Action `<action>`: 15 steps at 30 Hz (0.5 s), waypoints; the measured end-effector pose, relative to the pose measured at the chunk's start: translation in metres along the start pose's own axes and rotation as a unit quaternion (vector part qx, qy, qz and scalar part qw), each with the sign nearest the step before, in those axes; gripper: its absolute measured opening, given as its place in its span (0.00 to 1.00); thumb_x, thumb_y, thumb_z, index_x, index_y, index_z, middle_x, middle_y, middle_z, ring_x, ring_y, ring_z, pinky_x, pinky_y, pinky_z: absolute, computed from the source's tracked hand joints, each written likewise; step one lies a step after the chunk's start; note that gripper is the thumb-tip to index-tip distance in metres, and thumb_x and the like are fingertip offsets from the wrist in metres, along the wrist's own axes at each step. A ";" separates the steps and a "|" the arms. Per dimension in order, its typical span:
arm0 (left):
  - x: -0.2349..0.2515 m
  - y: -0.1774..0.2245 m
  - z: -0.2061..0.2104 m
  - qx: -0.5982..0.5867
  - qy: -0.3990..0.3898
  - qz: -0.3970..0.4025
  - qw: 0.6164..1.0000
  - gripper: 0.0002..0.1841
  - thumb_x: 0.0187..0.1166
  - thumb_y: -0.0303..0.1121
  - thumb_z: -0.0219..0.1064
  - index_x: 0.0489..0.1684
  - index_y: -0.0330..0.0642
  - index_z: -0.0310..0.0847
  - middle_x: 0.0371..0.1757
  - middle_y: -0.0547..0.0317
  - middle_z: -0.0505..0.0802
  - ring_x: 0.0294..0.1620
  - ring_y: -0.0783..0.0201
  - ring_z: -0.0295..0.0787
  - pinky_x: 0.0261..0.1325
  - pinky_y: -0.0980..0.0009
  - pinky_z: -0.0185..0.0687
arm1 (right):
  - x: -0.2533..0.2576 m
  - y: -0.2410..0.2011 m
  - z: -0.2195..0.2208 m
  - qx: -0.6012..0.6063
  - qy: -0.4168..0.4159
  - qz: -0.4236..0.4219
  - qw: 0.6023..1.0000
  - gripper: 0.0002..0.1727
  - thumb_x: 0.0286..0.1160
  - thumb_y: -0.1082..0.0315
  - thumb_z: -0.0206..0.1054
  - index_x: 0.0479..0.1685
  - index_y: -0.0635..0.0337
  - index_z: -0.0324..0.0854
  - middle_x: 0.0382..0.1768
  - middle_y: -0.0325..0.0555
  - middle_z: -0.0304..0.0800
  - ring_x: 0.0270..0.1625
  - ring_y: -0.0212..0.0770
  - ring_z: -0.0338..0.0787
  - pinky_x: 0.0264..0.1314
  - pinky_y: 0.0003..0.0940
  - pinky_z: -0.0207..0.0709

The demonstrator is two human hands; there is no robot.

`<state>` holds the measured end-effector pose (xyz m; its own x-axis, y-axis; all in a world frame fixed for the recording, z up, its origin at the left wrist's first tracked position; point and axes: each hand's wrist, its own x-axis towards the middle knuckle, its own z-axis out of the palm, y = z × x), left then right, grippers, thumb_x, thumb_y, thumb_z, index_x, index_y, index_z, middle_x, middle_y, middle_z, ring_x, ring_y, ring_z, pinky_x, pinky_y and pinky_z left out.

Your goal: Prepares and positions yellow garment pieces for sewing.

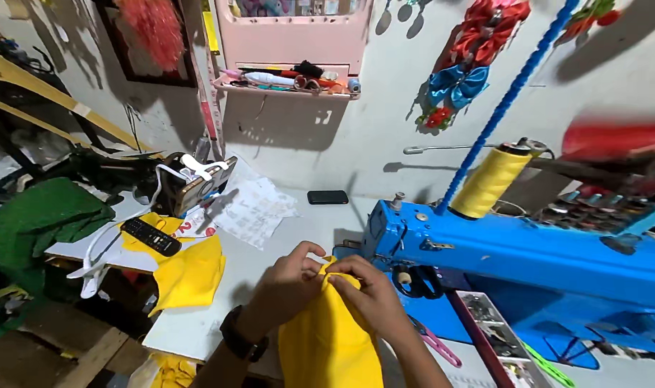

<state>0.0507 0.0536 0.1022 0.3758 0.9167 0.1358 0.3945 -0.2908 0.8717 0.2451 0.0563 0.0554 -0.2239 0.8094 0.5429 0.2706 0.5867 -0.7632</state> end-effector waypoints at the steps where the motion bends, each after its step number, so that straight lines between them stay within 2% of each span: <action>1: -0.001 0.001 0.000 0.022 -0.002 0.014 1.000 0.22 0.79 0.27 0.65 0.71 0.37 0.71 0.43 0.62 0.94 0.40 0.73 0.91 0.47 0.72 0.87 | 0.000 -0.001 -0.001 0.003 -0.005 0.009 1.000 0.10 0.76 0.66 0.69 0.49 0.60 0.90 0.46 0.40 0.91 0.49 0.24 0.88 0.56 0.19 0.82; 4: -0.003 0.000 0.002 0.075 0.003 0.076 0.994 0.23 0.78 0.26 0.64 0.73 0.35 0.70 0.43 0.59 0.94 0.40 0.70 0.92 0.48 0.69 0.88 | 0.001 -0.003 -0.005 0.001 -0.039 0.018 0.999 0.17 0.78 0.65 0.68 0.62 0.62 0.87 0.47 0.41 0.91 0.48 0.25 0.87 0.55 0.21 0.81; 6: -0.004 -0.006 0.004 0.105 0.021 0.124 0.986 0.23 0.78 0.27 0.65 0.72 0.34 0.71 0.43 0.57 0.95 0.42 0.68 0.94 0.50 0.67 0.89 | 0.001 -0.005 -0.009 -0.019 -0.048 0.011 0.999 0.13 0.78 0.65 0.67 0.53 0.60 0.91 0.46 0.40 0.92 0.51 0.25 0.89 0.58 0.22 0.83; 8: -0.006 -0.013 0.009 0.145 0.089 0.179 0.969 0.18 0.80 0.31 0.66 0.64 0.33 0.77 0.42 0.56 0.95 0.41 0.65 0.93 0.48 0.66 0.89 | -0.001 -0.007 -0.011 -0.043 -0.032 -0.008 0.999 0.10 0.78 0.64 0.66 0.46 0.57 0.91 0.44 0.38 0.91 0.49 0.24 0.88 0.55 0.21 0.83; 10: -0.014 -0.021 0.008 0.176 0.189 0.209 0.943 0.11 0.82 0.34 0.64 0.51 0.35 0.85 0.40 0.54 0.94 0.42 0.63 0.92 0.49 0.64 0.89 | -0.003 -0.010 -0.016 -0.054 -0.011 -0.033 0.998 0.10 0.78 0.64 0.66 0.45 0.57 0.92 0.43 0.37 0.90 0.49 0.22 0.88 0.54 0.18 0.83; 12: -0.026 -0.031 -0.003 0.173 0.242 0.230 0.926 0.11 0.83 0.34 0.62 0.44 0.37 0.87 0.40 0.56 0.94 0.44 0.68 0.92 0.54 0.68 0.88 | -0.005 -0.013 -0.024 -0.058 0.004 -0.044 0.997 0.10 0.79 0.63 0.67 0.45 0.54 0.93 0.45 0.36 0.89 0.52 0.21 0.86 0.55 0.16 0.82; 13: -0.033 -0.036 -0.009 0.160 0.226 0.240 0.931 0.11 0.84 0.33 0.60 0.43 0.38 0.88 0.42 0.58 0.95 0.47 0.71 0.92 0.56 0.71 0.87 | -0.007 -0.013 -0.027 -0.056 0.010 -0.046 0.997 0.09 0.78 0.63 0.68 0.45 0.53 0.93 0.47 0.36 0.88 0.53 0.21 0.85 0.56 0.15 0.81; 15: -0.040 -0.042 -0.010 0.167 0.138 0.252 0.943 0.12 0.82 0.28 0.58 0.45 0.38 0.90 0.49 0.56 0.96 0.54 0.68 0.93 0.61 0.67 0.89 | -0.010 -0.013 -0.033 -0.047 0.013 -0.050 0.998 0.09 0.78 0.62 0.69 0.44 0.52 0.94 0.53 0.37 0.86 0.58 0.20 0.83 0.59 0.13 0.80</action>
<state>0.0105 0.0322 0.0651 0.3720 0.6619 0.6507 0.4830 -0.7367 0.4732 0.2743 0.0419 0.0714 -0.2290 0.7469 0.6242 0.3355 0.6625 -0.6697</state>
